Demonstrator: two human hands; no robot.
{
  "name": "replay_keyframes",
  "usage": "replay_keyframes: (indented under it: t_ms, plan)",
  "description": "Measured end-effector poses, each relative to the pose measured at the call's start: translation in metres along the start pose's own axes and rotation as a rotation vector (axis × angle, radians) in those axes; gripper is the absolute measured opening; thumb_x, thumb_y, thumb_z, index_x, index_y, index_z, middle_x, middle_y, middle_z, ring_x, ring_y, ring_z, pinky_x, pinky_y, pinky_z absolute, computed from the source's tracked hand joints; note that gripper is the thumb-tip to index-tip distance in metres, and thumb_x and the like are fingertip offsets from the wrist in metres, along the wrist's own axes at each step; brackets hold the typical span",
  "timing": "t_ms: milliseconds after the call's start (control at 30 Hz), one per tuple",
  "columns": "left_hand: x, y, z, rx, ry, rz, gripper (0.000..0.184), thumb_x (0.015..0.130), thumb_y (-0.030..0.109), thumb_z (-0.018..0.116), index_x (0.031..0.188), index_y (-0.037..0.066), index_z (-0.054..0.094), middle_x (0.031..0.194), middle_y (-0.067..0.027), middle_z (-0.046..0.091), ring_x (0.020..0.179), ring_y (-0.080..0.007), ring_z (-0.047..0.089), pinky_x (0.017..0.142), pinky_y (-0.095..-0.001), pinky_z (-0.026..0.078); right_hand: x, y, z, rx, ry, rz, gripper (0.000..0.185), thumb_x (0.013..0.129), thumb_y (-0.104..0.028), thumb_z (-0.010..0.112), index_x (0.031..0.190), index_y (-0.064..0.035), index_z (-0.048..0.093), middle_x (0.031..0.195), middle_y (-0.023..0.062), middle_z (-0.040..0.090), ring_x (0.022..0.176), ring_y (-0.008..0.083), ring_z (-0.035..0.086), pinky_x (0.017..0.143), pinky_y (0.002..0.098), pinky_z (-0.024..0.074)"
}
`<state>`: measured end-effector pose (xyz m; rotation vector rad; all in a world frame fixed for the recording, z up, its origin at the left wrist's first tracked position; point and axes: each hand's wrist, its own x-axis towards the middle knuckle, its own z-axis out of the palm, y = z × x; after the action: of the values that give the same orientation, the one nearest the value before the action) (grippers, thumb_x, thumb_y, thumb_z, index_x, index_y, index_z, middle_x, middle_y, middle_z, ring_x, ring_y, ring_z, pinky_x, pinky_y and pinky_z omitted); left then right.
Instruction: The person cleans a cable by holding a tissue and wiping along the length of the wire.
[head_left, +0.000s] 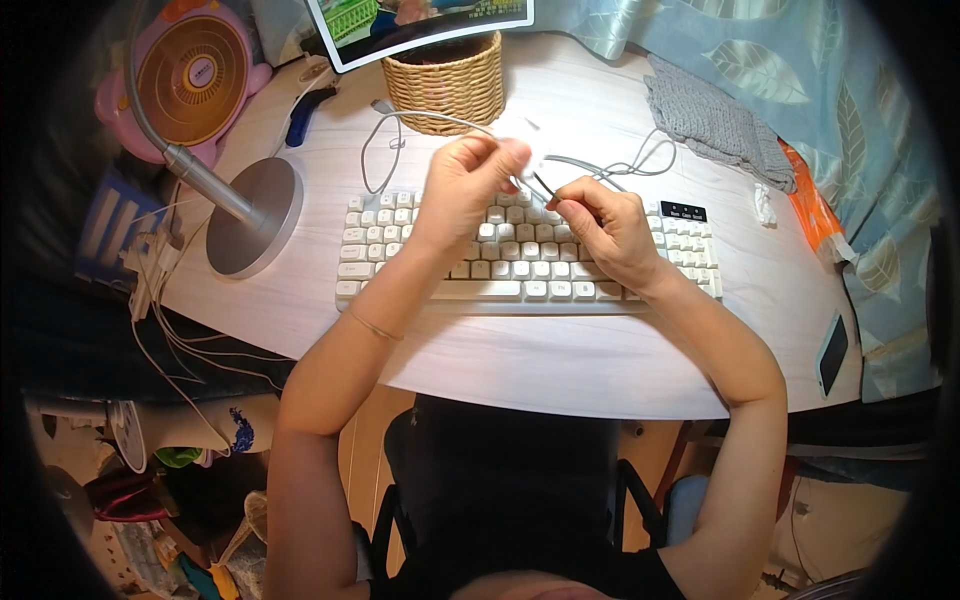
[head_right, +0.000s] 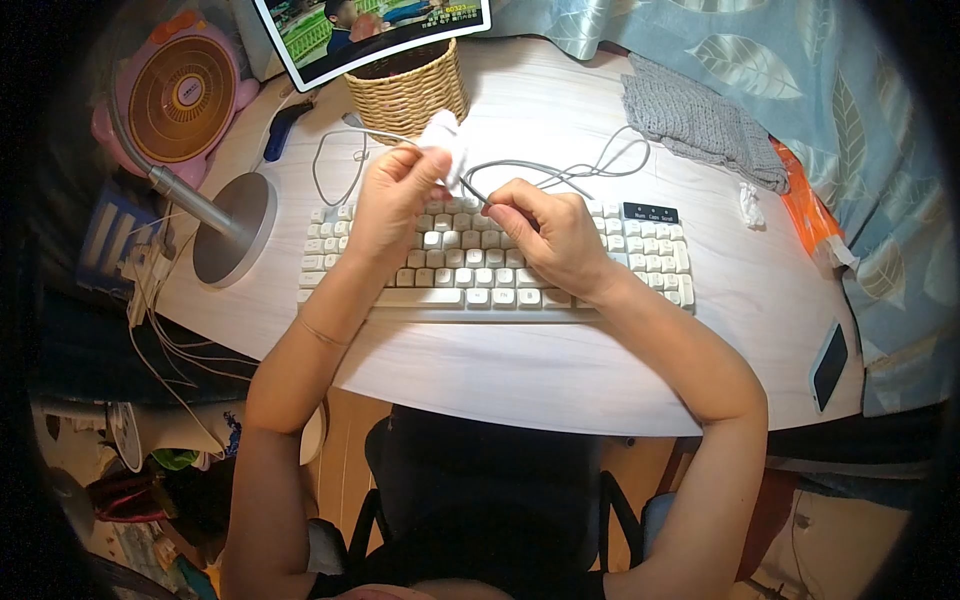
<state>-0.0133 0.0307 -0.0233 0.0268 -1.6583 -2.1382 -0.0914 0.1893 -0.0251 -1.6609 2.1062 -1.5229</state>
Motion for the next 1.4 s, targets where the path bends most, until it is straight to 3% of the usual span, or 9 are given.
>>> replay_keyframes:
  t_ms: [100, 233, 467, 567, 733, 1000, 1100, 1267, 1400]
  plan:
    - [-0.007, -0.006, 0.011, 0.051, -0.231, -0.105, 0.014, 0.077, 0.015, 0.06, 0.082, 0.002, 0.057, 0.072, 0.0001, 0.054, 0.062, -0.0046, 0.047, 0.057, -0.0175, 0.039, -0.002, 0.009, 0.001, -0.023, 0.033, -0.046, 0.007, 0.079, -0.007, 0.052, 0.077, -0.0003, 0.054, 0.051, 0.0062, 0.051, 0.041, 0.0115, 0.047, 0.04, 0.0256, 0.0359]
    - [-0.007, -0.003, 0.009, 0.059, -0.211, -0.102, 0.016, 0.076, 0.014, 0.061, 0.084, 0.001, 0.057, 0.072, 0.0, 0.055, 0.061, -0.0049, 0.046, 0.057, -0.018, 0.038, -0.002, 0.008, 0.001, -0.047, 0.019, -0.027, 0.006, 0.078, -0.005, 0.052, 0.077, 0.0001, 0.053, 0.051, 0.0075, 0.051, 0.041, 0.0126, 0.048, 0.041, 0.0259, 0.0367]
    - [0.002, 0.001, -0.002, -0.041, 0.156, 0.066, 0.018, 0.078, 0.018, 0.058, 0.086, 0.002, 0.055, 0.078, -0.002, 0.057, 0.068, -0.007, 0.052, 0.06, -0.0201, 0.041, 0.001, 0.0, 0.001, 0.017, 0.006, -0.004, 0.009, 0.08, -0.009, 0.052, 0.078, -0.0005, 0.056, 0.051, 0.0028, 0.051, 0.041, 0.0077, 0.045, 0.039, 0.023, 0.0349]
    - [0.002, 0.0, -0.002, -0.058, 0.155, 0.051, 0.018, 0.078, 0.019, 0.058, 0.086, 0.002, 0.055, 0.078, -0.0018, 0.057, 0.068, -0.0069, 0.052, 0.06, -0.0201, 0.041, 0.0, 0.001, 0.0, 0.031, 0.006, 0.016, 0.01, 0.081, -0.009, 0.052, 0.078, -0.0006, 0.056, 0.05, 0.0022, 0.051, 0.041, 0.0072, 0.045, 0.039, 0.0225, 0.0343]
    - [-0.008, -0.007, 0.014, 0.156, -0.184, 0.033, 0.014, 0.075, 0.014, 0.062, 0.079, 0.0, 0.059, 0.067, -0.0014, 0.054, 0.059, -0.0041, 0.048, 0.05, -0.0151, 0.04, -0.001, 0.007, 0.001, 0.023, 0.052, 0.018, 0.01, 0.081, -0.01, 0.052, 0.079, -0.0005, 0.056, 0.05, 0.0022, 0.051, 0.041, 0.0071, 0.046, 0.039, 0.0221, 0.0348]
    - [0.002, 0.011, -0.002, -0.04, 0.233, 0.088, 0.019, 0.079, 0.019, 0.057, 0.087, 0.002, 0.055, 0.081, -0.0028, 0.058, 0.069, -0.0078, 0.052, 0.061, -0.0208, 0.041, 0.0, 0.002, 0.0, 0.057, 0.006, 0.026, 0.011, 0.081, -0.011, 0.052, 0.079, -0.0002, 0.056, 0.051, 0.0021, 0.052, 0.042, 0.0068, 0.046, 0.039, 0.021, 0.0351]
    - [0.003, 0.004, -0.004, -0.032, 0.164, 0.067, 0.019, 0.079, 0.019, 0.057, 0.088, 0.002, 0.055, 0.08, -0.0029, 0.058, 0.068, -0.0074, 0.052, 0.061, -0.0206, 0.041, 0.0, 0.002, 0.0, 0.07, 0.015, 0.03, 0.01, 0.081, -0.01, 0.052, 0.078, -0.0004, 0.055, 0.05, 0.0024, 0.051, 0.041, 0.0074, 0.045, 0.039, 0.0216, 0.0347]
    - [-0.009, -0.004, 0.014, 0.143, -0.191, -0.044, 0.012, 0.075, 0.01, 0.06, 0.081, 0.0, 0.056, 0.075, -0.0002, 0.054, 0.07, -0.0059, 0.051, 0.063, -0.019, 0.045, 0.0, 0.007, 0.002, 0.023, 0.041, 0.028, 0.007, 0.08, -0.008, 0.052, 0.077, -0.0015, 0.053, 0.049, 0.0055, 0.049, 0.041, 0.01, 0.045, 0.04, 0.0239, 0.0351]
    - [-0.007, -0.001, 0.013, -0.008, -0.089, -0.031, 0.015, 0.073, 0.013, 0.064, 0.073, 0.0, 0.059, 0.069, -0.0006, 0.053, 0.056, -0.0051, 0.048, 0.049, -0.0163, 0.04, 0.002, 0.002, 0.003, 0.042, 0.051, -0.015, 0.008, 0.08, -0.008, 0.053, 0.079, -0.0006, 0.054, 0.05, 0.0045, 0.049, 0.042, 0.0087, 0.044, 0.04, 0.0223, 0.0345]
